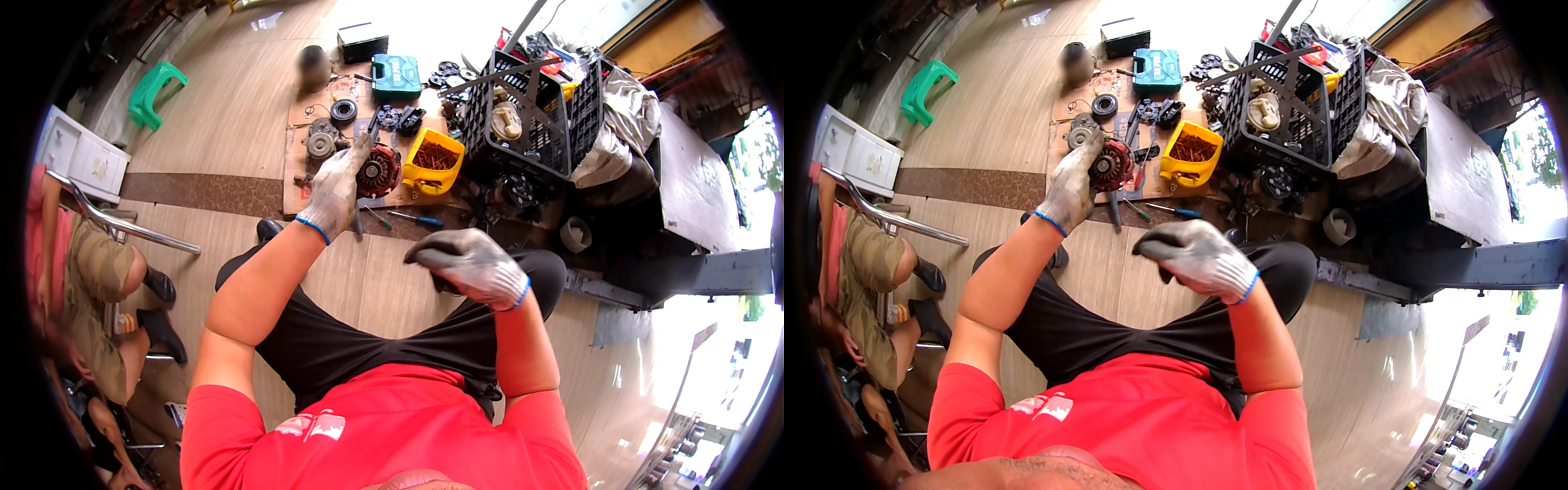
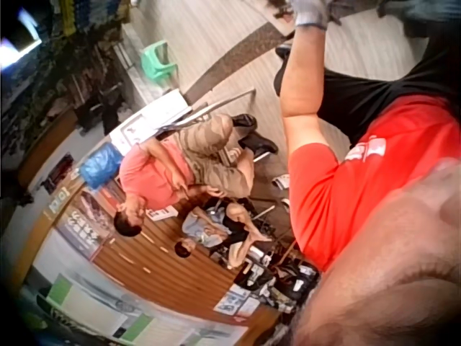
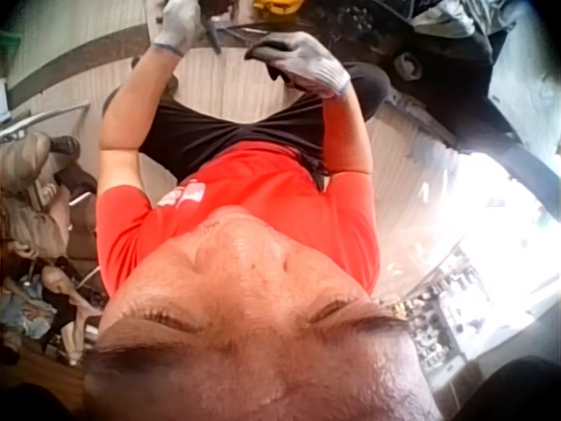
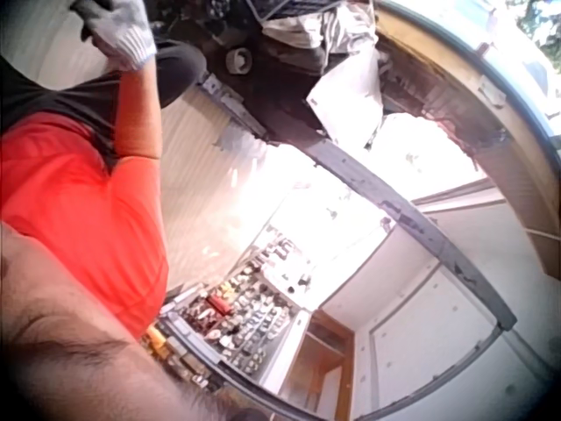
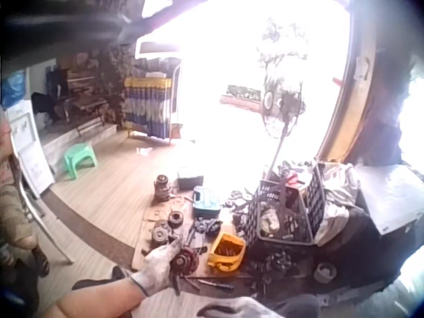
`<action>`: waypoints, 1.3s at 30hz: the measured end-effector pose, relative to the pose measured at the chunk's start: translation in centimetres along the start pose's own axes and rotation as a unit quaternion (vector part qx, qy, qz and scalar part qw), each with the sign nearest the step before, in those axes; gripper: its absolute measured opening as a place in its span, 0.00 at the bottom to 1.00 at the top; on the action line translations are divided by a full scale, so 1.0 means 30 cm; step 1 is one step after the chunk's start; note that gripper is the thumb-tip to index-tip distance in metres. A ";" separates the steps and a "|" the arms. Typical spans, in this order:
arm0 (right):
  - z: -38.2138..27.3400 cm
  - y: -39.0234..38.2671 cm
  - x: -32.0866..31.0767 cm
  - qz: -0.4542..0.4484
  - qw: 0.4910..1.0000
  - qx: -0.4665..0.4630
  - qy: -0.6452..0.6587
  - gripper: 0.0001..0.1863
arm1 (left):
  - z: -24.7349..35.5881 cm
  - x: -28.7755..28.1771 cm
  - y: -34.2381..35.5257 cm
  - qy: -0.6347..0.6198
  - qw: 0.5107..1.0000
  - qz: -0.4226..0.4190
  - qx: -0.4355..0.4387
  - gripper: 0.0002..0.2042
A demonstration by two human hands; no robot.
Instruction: The person, wearing gloves, disassembles a component of an alternator by removing a metal ring and adjusting the copper wiring inside.
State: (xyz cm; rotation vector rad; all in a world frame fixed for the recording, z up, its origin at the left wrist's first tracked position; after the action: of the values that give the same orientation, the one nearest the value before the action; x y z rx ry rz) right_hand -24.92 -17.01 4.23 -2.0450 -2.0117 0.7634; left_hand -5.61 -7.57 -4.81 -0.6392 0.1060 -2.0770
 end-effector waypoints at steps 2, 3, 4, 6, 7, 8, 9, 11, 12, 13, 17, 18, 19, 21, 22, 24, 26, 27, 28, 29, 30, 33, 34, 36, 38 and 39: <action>-0.057 -0.026 -0.098 0.109 0.984 -0.141 -0.014 0.09 | 0.026 0.011 -0.011 0.043 0.999 -0.023 0.022 0.25; -0.037 -0.036 -0.154 0.145 0.976 -0.157 -0.036 0.10 | 0.050 0.029 -0.023 0.073 0.996 -0.037 0.024 0.24; -0.042 -0.044 -0.200 0.178 0.967 -0.174 -0.058 0.10 | 0.066 0.038 -0.032 0.103 0.993 -0.048 0.028 0.22; 0.018 -0.045 -0.285 0.239 0.969 -0.046 0.048 0.11 | 0.054 0.057 -0.033 0.063 0.995 -0.080 -0.005 0.21; 0.051 -0.043 -0.335 0.274 0.960 -0.067 -0.007 0.11 | 0.050 0.073 -0.034 0.043 0.994 -0.099 -0.021 0.20; 0.115 -0.030 -0.375 0.284 0.955 -0.081 0.013 0.12 | 0.033 0.079 -0.024 0.007 0.993 -0.108 -0.040 0.20; 0.166 -0.023 -0.395 0.283 0.955 -0.091 -0.003 0.12 | 0.008 0.067 -0.009 -0.029 0.992 -0.112 -0.058 0.19; 0.189 -0.028 -0.380 0.261 0.960 -0.079 -0.069 0.11 | 0.009 0.048 -0.017 -0.099 0.986 -0.102 -0.082 0.19; 0.199 -0.047 -0.360 0.243 0.961 -0.055 -0.117 0.11 | 0.029 0.062 -0.036 -0.132 0.983 -0.091 -0.091 0.19; 0.205 -0.063 -0.327 0.201 0.936 -0.123 -0.261 0.13 | 0.041 0.072 -0.049 -0.165 0.978 -0.080 -0.100 0.19; 0.224 -0.222 -0.199 0.173 0.844 -0.223 -0.456 0.12 | 0.055 0.015 0.010 -0.205 0.976 -0.038 -0.066 0.20; 0.236 -0.272 -0.177 0.176 0.836 -0.239 -0.461 0.12 | 0.055 -0.003 0.022 -0.204 0.978 -0.007 -0.049 0.19; 0.261 -0.318 -0.155 0.159 0.841 -0.225 -0.466 0.12 | 0.054 -0.015 0.029 -0.204 0.978 0.023 -0.034 0.19; 0.335 -0.417 -0.132 0.149 0.854 -0.187 -0.462 0.12 | 0.061 -0.040 0.035 -0.201 0.977 0.069 -0.014 0.18; 0.382 -0.469 -0.127 0.154 0.862 -0.164 -0.454 0.13 | 0.063 -0.052 0.040 -0.192 0.978 0.079 -0.006 0.17; 0.507 -0.578 -0.139 0.162 0.908 0.005 -0.387 0.13 | 0.062 -0.080 0.047 -0.171 0.980 0.100 0.008 0.17; 0.656 -0.744 -0.149 0.228 0.907 0.105 -0.337 0.12 | 0.057 -0.070 0.049 -0.171 0.978 0.117 0.008 0.16; 0.721 -0.828 -0.154 0.271 0.873 0.060 -0.402 0.11 | 0.056 -0.073 0.052 -0.167 0.978 0.127 0.013 0.16; 0.791 -0.916 -0.144 0.312 0.830 0.014 -0.462 0.10 | 0.052 -0.074 0.055 -0.161 0.977 0.135 0.017 0.16; 0.894 -0.996 -0.145 0.329 0.833 0.112 -0.431 0.10 | 0.040 -0.078 0.056 -0.164 0.977 0.134 0.010 0.16; 0.983 -1.085 -0.138 0.344 0.826 0.209 -0.396 0.11 | 0.036 -0.079 0.057 -0.163 0.979 0.123 0.014 0.16; 1.347 -1.435 -0.020 0.341 0.766 0.374 -0.396 0.13 | 0.037 -0.062 0.066 -0.160 0.982 0.091 0.038 0.17; 1.466 -1.521 0.057 0.260 0.767 0.452 -0.374 0.17 | 0.031 -0.048 0.058 -0.168 0.981 0.089 0.027 0.17; 1.625 -1.643 0.245 0.065 0.779 0.537 -0.316 0.23 | 0.028 -0.016 0.043 -0.185 0.979 0.081 0.004 0.18; 1.732 -1.719 0.334 -0.064 0.815 0.522 -0.243 0.30 | -0.033 -0.195 0.175 0.074 0.961 0.042 0.263 0.21; 1.781 -1.794 0.367 -0.076 0.833 0.516 -0.187 0.33 | -0.038 -0.176 0.156 0.240 0.904 0.046 0.350 0.26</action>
State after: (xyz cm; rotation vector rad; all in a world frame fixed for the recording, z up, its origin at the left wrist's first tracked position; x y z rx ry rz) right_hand -97.91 -14.51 -18.98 -1.1250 -1.3099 1.7969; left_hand -0.32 -6.15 -9.37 0.3138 -0.3167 -1.9522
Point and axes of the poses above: each hand's wrist, its own y-axis towards the middle knuckle, its own x-axis out of the palm, z = x × y, the point moved 8 cm from there along y, towards the middle knuckle
